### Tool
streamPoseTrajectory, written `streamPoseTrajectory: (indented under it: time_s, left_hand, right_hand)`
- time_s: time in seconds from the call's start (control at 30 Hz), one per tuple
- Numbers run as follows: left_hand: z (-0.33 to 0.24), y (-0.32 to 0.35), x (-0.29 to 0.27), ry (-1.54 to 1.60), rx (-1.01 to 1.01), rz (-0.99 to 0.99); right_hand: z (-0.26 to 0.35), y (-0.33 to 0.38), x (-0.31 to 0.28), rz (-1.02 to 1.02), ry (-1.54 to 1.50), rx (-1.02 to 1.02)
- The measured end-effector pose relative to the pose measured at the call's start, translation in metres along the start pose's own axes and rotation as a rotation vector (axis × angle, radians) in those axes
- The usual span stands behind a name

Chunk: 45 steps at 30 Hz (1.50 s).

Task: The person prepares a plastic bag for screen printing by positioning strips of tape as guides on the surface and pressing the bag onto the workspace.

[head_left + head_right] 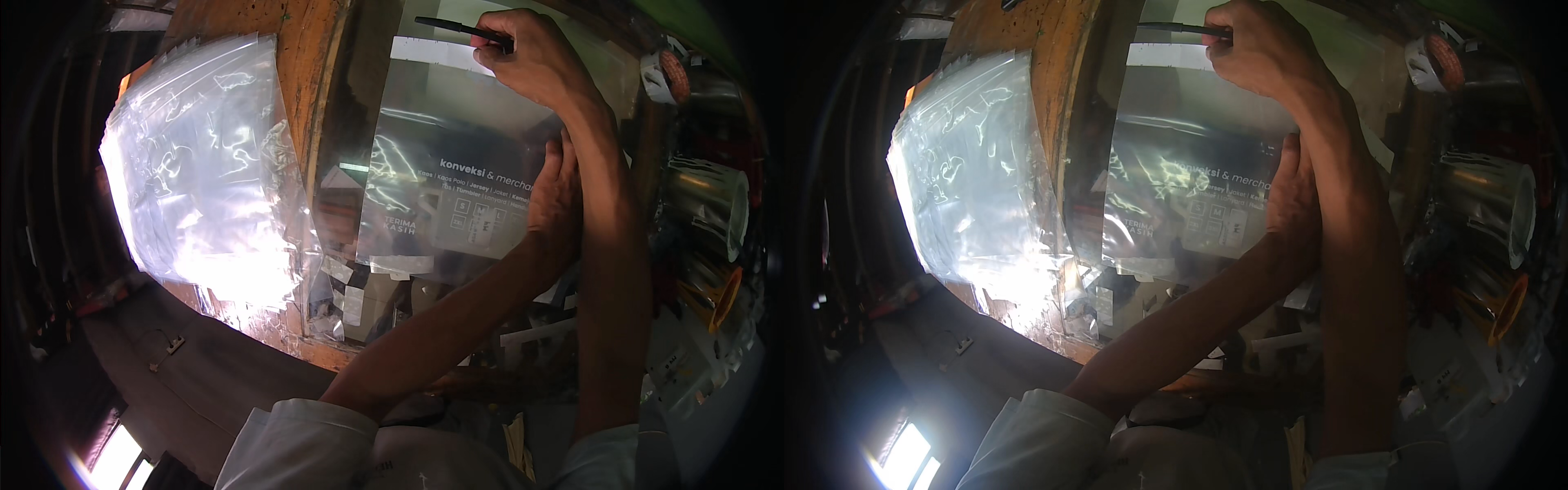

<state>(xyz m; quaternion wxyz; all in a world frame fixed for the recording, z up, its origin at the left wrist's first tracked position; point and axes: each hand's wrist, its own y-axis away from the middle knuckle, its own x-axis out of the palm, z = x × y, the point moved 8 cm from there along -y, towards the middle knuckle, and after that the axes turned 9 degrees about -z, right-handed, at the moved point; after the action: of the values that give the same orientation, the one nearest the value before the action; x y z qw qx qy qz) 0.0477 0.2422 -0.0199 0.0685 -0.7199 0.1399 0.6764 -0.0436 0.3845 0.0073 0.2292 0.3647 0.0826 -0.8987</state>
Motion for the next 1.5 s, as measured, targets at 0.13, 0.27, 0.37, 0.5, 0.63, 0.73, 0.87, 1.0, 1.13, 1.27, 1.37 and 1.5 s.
streamPoseTrajectory:
  time_s: [0.13, 0.27, 0.37, 0.5, 0.63, 0.73, 0.87, 1.0, 1.13, 1.27, 1.37, 1.5]
  left_hand:
    - [-0.001, 0.001, 0.0, -0.005, 0.013, -0.012]
    - [0.0, 0.001, -0.003, 0.013, -0.012, -0.018]
    - [-0.001, 0.001, -0.001, 0.014, -0.01, -0.037]
    - [-0.002, -0.001, 0.007, 0.04, -0.019, -0.121]
    - [-0.003, -0.001, 0.004, 0.034, -0.013, -0.159]
    - [-0.002, 0.001, 0.003, 0.024, 0.009, -0.117]
    - [-0.001, 0.0, 0.0, 0.045, 0.002, -0.126]
    - [0.0, -0.003, -0.009, 0.052, -0.043, -0.122]
    - [0.012, -0.008, -0.013, 0.414, -0.23, -0.39]
    - [0.01, -0.007, -0.018, 0.346, -0.202, -0.409]
    - [0.014, -0.006, -0.023, 0.274, -0.215, -0.363]
    - [0.009, -0.01, -0.029, 0.219, -0.203, -0.338]
  right_hand:
    - [-0.001, 0.001, -0.001, -0.031, 0.0, -0.027]
    - [-0.001, 0.001, 0.0, -0.003, 0.008, 0.015]
    - [-0.002, 0.001, -0.001, 0.002, 0.004, 0.027]
    - [0.0, 0.0, 0.0, 0.044, 0.021, 0.05]
    - [-0.002, 0.001, -0.001, -0.013, -0.012, 0.015]
    - [-0.004, 0.001, 0.001, -0.051, -0.02, -0.001]
    - [-0.01, -0.002, 0.003, 0.021, 0.015, 0.022]
    - [0.004, 0.01, -0.032, -0.047, -0.049, 0.182]
    - [0.013, 0.063, -0.112, -0.384, -0.015, 0.147]
    - [-0.029, 0.155, -0.185, -0.557, 0.145, 0.346]
    - [-0.046, 0.213, -0.185, -0.567, 0.449, 0.528]
    - [-0.09, 0.292, -0.167, -0.578, 0.308, 0.755]
